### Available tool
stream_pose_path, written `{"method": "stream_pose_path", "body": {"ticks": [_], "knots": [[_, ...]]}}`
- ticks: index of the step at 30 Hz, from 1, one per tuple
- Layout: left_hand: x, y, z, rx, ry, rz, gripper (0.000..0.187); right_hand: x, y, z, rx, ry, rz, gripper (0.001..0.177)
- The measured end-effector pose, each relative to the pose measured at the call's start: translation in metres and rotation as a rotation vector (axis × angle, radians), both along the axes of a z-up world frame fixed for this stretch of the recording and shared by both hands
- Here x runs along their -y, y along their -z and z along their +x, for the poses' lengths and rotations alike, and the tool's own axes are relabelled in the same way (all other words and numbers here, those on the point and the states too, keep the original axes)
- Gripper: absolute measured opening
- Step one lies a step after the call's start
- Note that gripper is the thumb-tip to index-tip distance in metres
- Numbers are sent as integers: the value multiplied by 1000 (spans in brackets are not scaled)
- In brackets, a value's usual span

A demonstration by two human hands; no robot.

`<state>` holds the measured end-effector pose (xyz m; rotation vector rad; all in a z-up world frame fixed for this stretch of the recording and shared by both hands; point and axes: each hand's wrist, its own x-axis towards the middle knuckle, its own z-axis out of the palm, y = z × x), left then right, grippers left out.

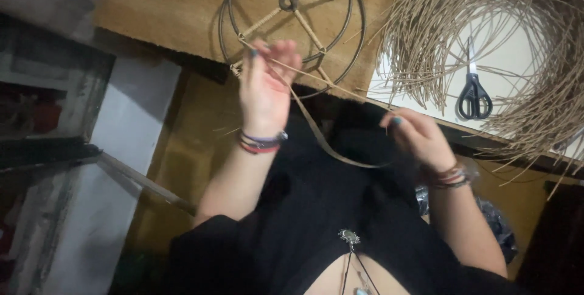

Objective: Weaving thin strands of material around a circular wire frame to create a decorative object.

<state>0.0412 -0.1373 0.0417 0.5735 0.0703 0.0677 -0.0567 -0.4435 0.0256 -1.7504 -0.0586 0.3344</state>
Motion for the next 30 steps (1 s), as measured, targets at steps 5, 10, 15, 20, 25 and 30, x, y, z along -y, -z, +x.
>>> {"method": "stream_pose_path", "body": {"ticks": [5, 10, 15, 20, 25, 30], "knots": [[-22, 27, 10, -87, -80, 0, 22, 33, 35, -5, -16, -179, -21, 28], [-15, 38, 7, -92, -87, -34, 21, 18, 28, -8, 26, -432, -307, 22], [-24, 50, 6, -93, -147, 48, 17, 17, 47, -7, 56, -417, -544, 22], [-37, 34, -8, -44, -154, 55, 18, 17, 66, -18, 13, -344, -595, 26], [-94, 104, -22, 440, 289, -229, 50, 15, 65, -6, 89, -386, -489, 28], [-82, 147, -44, -188, 602, -61, 56, -36, 40, 44, 361, -531, -86, 39]]}}
